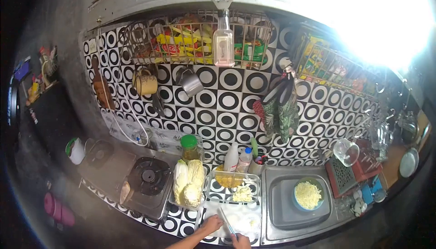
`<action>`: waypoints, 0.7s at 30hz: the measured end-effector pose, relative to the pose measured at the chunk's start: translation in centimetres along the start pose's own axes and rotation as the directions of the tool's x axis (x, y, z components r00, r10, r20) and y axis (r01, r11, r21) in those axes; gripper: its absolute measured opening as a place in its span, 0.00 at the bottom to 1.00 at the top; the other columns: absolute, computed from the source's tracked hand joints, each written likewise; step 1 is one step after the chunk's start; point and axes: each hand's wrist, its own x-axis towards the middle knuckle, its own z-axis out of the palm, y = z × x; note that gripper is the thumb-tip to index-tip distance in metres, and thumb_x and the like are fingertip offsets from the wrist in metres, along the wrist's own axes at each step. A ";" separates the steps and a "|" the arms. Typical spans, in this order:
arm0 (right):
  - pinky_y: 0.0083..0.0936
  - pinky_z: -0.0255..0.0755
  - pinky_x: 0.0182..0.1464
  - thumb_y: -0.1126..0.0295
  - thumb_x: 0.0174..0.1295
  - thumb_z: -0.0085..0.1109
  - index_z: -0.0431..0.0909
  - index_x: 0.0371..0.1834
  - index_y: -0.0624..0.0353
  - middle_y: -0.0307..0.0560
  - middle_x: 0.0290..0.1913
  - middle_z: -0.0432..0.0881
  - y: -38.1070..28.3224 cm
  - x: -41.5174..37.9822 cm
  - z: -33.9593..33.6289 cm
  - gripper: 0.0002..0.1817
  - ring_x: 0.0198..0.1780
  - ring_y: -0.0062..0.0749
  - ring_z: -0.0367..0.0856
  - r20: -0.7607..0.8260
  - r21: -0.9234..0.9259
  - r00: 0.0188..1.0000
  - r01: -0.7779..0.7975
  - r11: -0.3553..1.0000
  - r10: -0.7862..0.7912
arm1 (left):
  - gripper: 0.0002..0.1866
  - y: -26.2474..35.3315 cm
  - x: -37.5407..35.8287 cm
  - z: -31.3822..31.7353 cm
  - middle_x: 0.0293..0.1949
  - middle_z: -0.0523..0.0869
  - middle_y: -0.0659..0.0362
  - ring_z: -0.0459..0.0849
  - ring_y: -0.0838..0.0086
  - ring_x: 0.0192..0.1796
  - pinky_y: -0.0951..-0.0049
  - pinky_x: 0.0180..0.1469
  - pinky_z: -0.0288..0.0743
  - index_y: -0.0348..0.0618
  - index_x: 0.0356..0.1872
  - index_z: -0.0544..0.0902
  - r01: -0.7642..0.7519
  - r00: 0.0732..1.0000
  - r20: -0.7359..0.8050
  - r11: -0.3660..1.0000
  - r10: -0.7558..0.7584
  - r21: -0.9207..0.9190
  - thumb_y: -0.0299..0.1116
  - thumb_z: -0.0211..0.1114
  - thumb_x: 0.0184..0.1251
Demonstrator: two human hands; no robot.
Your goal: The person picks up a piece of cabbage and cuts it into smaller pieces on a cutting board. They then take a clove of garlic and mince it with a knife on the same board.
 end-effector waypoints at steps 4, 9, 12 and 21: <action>0.43 0.70 0.47 0.60 0.67 0.43 0.77 0.41 0.68 0.69 0.39 0.79 -1.4 -2.1 1.1 0.20 0.45 0.63 0.77 -0.087 0.013 0.993 -0.076 0.997 0.077 | 0.12 0.2 0.1 -0.9 0.30 0.80 0.52 0.81 0.58 0.38 0.63 0.42 0.75 0.49 0.35 0.87 -0.097 0.993 0.072 0.995 0.094 0.035 0.43 0.62 0.58; 0.45 0.68 0.49 0.63 0.65 0.45 0.77 0.41 0.69 0.69 0.40 0.78 -1.8 -4.6 2.8 0.18 0.46 0.64 0.75 -0.241 0.034 0.955 -0.169 0.985 0.172 | 0.12 1.9 0.5 -1.5 0.32 0.82 0.50 0.81 0.54 0.36 0.60 0.41 0.76 0.49 0.34 0.87 -0.072 0.994 0.076 0.992 0.080 -0.102 0.43 0.63 0.57; 0.42 0.63 0.58 0.61 0.66 0.44 0.73 0.51 0.68 0.72 0.51 0.73 -2.3 -5.3 2.6 0.21 0.55 0.62 0.70 -0.123 0.125 0.940 -0.303 0.945 0.318 | 0.12 2.3 0.7 -0.2 0.31 0.82 0.48 0.81 0.53 0.36 0.60 0.42 0.76 0.47 0.34 0.87 -0.069 0.994 0.080 0.994 0.076 -0.089 0.43 0.63 0.56; 0.45 0.71 0.43 0.58 0.68 0.42 0.72 0.35 0.69 0.63 0.29 0.81 0.0 -3.9 2.6 0.21 0.38 0.60 0.80 -0.169 -0.033 0.963 -0.218 0.975 0.209 | 0.12 4.0 0.1 -0.4 0.38 0.80 0.49 0.80 0.54 0.42 0.61 0.47 0.74 0.44 0.36 0.85 0.076 0.996 -0.035 0.993 -0.080 -0.087 0.40 0.64 0.57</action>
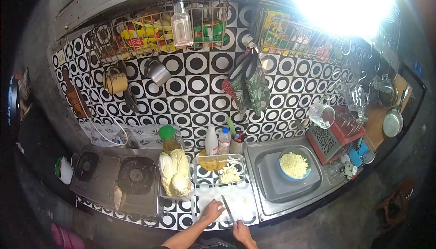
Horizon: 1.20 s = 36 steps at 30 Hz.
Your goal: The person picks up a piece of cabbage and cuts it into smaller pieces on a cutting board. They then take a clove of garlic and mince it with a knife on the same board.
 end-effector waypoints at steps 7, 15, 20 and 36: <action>0.42 0.71 0.43 0.54 0.66 0.45 0.74 0.36 0.69 0.61 0.29 0.81 1.1 0.7 -1.8 0.23 0.39 0.57 0.81 0.019 0.089 1.000 -0.023 0.996 0.022 | 0.08 0.9 0.1 -0.4 0.36 0.81 0.53 0.80 0.56 0.40 0.62 0.45 0.75 0.50 0.37 0.86 -0.003 0.998 0.068 1.000 0.001 0.030 0.34 0.62 0.58; 0.46 0.69 0.46 0.54 0.67 0.40 0.72 0.39 0.73 0.68 0.34 0.80 3.0 0.4 -1.4 0.26 0.42 0.63 0.78 0.068 0.061 0.991 -0.119 0.991 0.115 | 0.09 1.7 0.1 0.9 0.37 0.82 0.50 0.80 0.54 0.42 0.60 0.47 0.74 0.46 0.36 0.85 0.120 0.993 -0.005 0.992 -0.119 0.045 0.36 0.61 0.59; 0.51 0.67 0.51 0.52 0.67 0.40 0.69 0.46 0.72 0.75 0.40 0.77 2.8 -0.6 -2.5 0.27 0.47 0.69 0.75 0.087 0.139 0.985 -0.163 0.977 0.152 | 0.09 1.9 0.1 1.5 0.36 0.81 0.49 0.80 0.54 0.43 0.60 0.48 0.74 0.46 0.35 0.85 0.163 0.986 -0.024 0.986 -0.163 0.041 0.34 0.59 0.59; 0.49 0.67 0.51 0.54 0.67 0.39 0.74 0.41 0.69 0.72 0.40 0.78 1.8 0.4 -2.9 0.25 0.47 0.66 0.75 0.143 0.012 0.978 -0.154 0.988 0.150 | 0.09 2.0 -0.2 2.0 0.36 0.80 0.52 0.80 0.57 0.43 0.63 0.47 0.74 0.45 0.35 0.86 0.036 0.999 0.030 0.999 -0.036 -0.015 0.35 0.62 0.57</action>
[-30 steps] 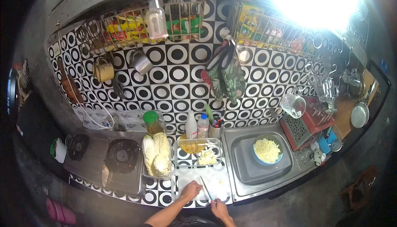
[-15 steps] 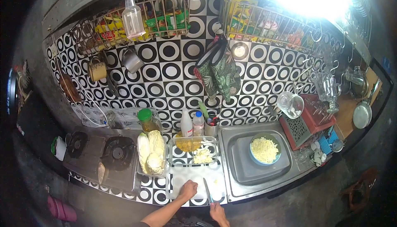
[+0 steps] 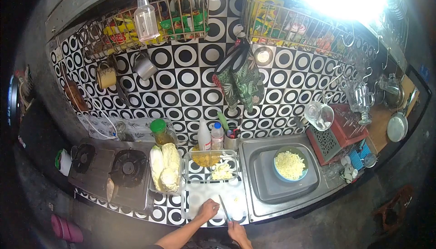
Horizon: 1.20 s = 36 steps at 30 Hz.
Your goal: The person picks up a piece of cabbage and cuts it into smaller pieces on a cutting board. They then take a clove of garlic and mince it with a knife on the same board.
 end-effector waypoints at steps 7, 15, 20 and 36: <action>0.49 0.66 0.53 0.53 0.67 0.39 0.76 0.42 0.69 0.72 0.41 0.78 -1.5 -0.6 -0.8 0.26 0.49 0.68 0.74 0.014 0.022 1.000 -0.019 1.000 0.018 | 0.08 -0.5 -0.2 0.6 0.34 0.81 0.52 0.81 0.58 0.40 0.62 0.45 0.75 0.45 0.31 0.86 0.019 0.996 -0.090 1.000 -0.020 -0.018 0.36 0.63 0.57; 0.51 0.67 0.48 0.55 0.68 0.38 0.74 0.40 0.68 0.73 0.38 0.77 -0.5 -1.0 -0.5 0.24 0.45 0.68 0.74 -0.130 0.050 0.988 0.087 0.995 -0.080 | 0.10 -0.7 0.6 -0.3 0.33 0.80 0.44 0.78 0.50 0.38 0.55 0.43 0.73 0.40 0.31 0.83 -0.163 0.984 -0.064 0.985 0.167 0.062 0.31 0.53 0.60; 0.50 0.66 0.41 0.56 0.69 0.40 0.73 0.35 0.67 0.70 0.33 0.77 0.0 -1.6 -0.3 0.21 0.41 0.68 0.74 -0.098 0.121 0.994 0.063 0.991 -0.052 | 0.12 -1.0 0.5 -0.7 0.37 0.80 0.53 0.77 0.57 0.43 0.62 0.48 0.72 0.45 0.39 0.85 -0.057 0.998 -0.027 0.998 0.058 0.021 0.33 0.65 0.51; 0.56 0.66 0.43 0.57 0.70 0.37 0.71 0.37 0.68 0.73 0.31 0.77 -4.0 -3.2 -1.7 0.22 0.38 0.71 0.75 -0.024 0.052 1.000 -0.013 0.999 0.014 | 0.04 -0.4 0.7 -0.3 0.31 0.80 0.58 0.78 0.62 0.40 0.64 0.44 0.73 0.48 0.26 0.86 0.030 0.995 -0.097 0.999 -0.028 0.017 0.34 0.67 0.48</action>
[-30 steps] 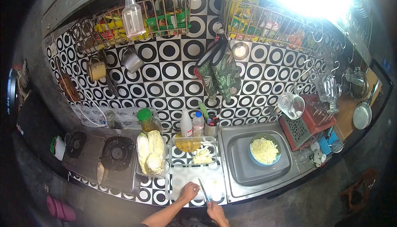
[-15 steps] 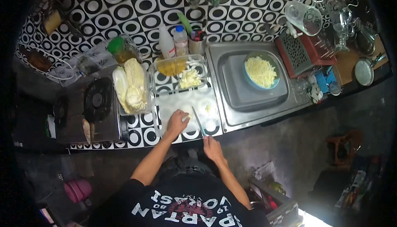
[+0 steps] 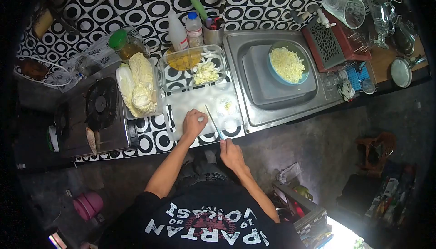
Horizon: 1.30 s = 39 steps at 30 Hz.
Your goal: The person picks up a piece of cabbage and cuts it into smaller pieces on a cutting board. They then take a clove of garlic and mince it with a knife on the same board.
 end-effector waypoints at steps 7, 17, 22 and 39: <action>0.58 0.66 0.42 0.57 0.70 0.36 0.68 0.37 0.67 0.74 0.30 0.77 0.5 0.2 1.4 0.20 0.38 0.72 0.75 0.000 -0.109 0.998 -0.066 0.992 0.066 | 0.03 0.0 0.0 0.5 0.29 0.79 0.60 0.77 0.63 0.39 0.64 0.43 0.73 0.49 0.22 0.85 0.007 0.998 -0.067 1.000 -0.007 0.009 0.34 0.68 0.43; 0.59 0.67 0.44 0.58 0.70 0.36 0.65 0.42 0.65 0.74 0.34 0.78 2.5 3.0 2.9 0.18 0.40 0.72 0.75 0.069 -0.209 0.997 -0.028 0.978 0.044 | 0.03 0.0 -0.1 0.4 0.29 0.79 0.60 0.76 0.62 0.39 0.65 0.42 0.72 0.49 0.22 0.85 0.009 0.999 -0.049 1.000 -0.009 0.005 0.33 0.69 0.43; 0.58 0.67 0.45 0.58 0.70 0.36 0.66 0.43 0.65 0.74 0.35 0.78 0.5 4.8 1.7 0.19 0.42 0.69 0.76 0.079 -0.179 0.997 -0.013 0.984 0.028 | 0.03 -0.3 0.0 0.5 0.29 0.78 0.61 0.76 0.63 0.39 0.65 0.43 0.73 0.50 0.22 0.84 -0.025 0.998 -0.049 1.000 0.025 0.009 0.34 0.68 0.45; 0.56 0.67 0.46 0.57 0.69 0.37 0.68 0.40 0.69 0.75 0.35 0.77 1.4 4.9 4.5 0.21 0.42 0.71 0.75 0.021 -0.070 0.999 -0.029 0.997 0.030 | 0.04 -0.7 -0.1 0.5 0.29 0.79 0.61 0.76 0.63 0.39 0.66 0.43 0.72 0.48 0.22 0.84 0.000 1.000 -0.019 0.999 -0.001 -0.037 0.33 0.69 0.45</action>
